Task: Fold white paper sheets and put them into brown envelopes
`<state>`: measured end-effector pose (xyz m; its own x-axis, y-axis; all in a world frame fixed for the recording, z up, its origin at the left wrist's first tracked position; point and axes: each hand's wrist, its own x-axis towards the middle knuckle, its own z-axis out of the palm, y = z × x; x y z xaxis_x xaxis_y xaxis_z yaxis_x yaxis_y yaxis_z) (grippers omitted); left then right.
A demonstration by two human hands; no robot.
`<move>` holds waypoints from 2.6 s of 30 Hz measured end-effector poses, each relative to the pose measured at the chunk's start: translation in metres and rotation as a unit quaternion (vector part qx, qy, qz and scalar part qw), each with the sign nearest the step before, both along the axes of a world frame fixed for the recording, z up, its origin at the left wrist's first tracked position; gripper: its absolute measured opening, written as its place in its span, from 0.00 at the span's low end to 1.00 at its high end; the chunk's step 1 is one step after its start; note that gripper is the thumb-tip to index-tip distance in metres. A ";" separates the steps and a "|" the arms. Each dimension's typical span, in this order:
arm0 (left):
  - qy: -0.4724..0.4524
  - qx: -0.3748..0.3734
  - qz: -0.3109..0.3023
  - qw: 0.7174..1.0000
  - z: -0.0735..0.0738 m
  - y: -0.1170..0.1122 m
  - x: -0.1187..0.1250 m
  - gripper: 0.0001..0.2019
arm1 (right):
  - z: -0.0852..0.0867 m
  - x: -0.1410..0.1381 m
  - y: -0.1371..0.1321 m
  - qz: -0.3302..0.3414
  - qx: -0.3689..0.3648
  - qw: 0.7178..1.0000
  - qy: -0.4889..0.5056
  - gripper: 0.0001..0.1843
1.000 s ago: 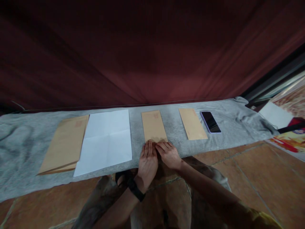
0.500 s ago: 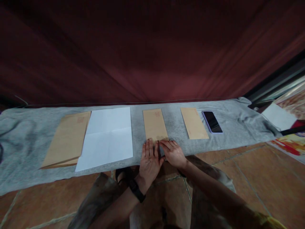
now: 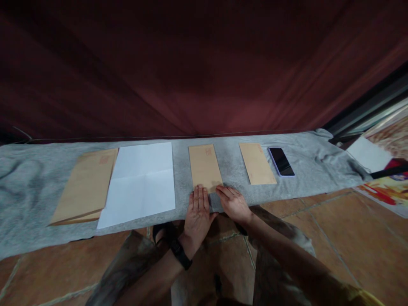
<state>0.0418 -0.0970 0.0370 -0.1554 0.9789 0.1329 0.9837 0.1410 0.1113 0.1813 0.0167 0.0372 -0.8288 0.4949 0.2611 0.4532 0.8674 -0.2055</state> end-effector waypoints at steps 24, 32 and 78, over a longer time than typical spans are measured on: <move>-0.079 0.096 0.030 0.992 0.015 0.007 -0.043 0.20 | 0.006 -0.006 0.007 -0.102 -0.074 0.990 0.067 0.22; -0.085 0.082 0.085 0.989 0.010 0.032 -0.059 0.23 | 0.008 -0.026 0.016 -0.232 -0.097 0.967 0.041 0.25; -0.819 0.180 0.174 0.516 0.030 0.083 -0.049 0.18 | 0.016 -0.028 0.020 -0.150 -0.733 0.533 0.395 0.17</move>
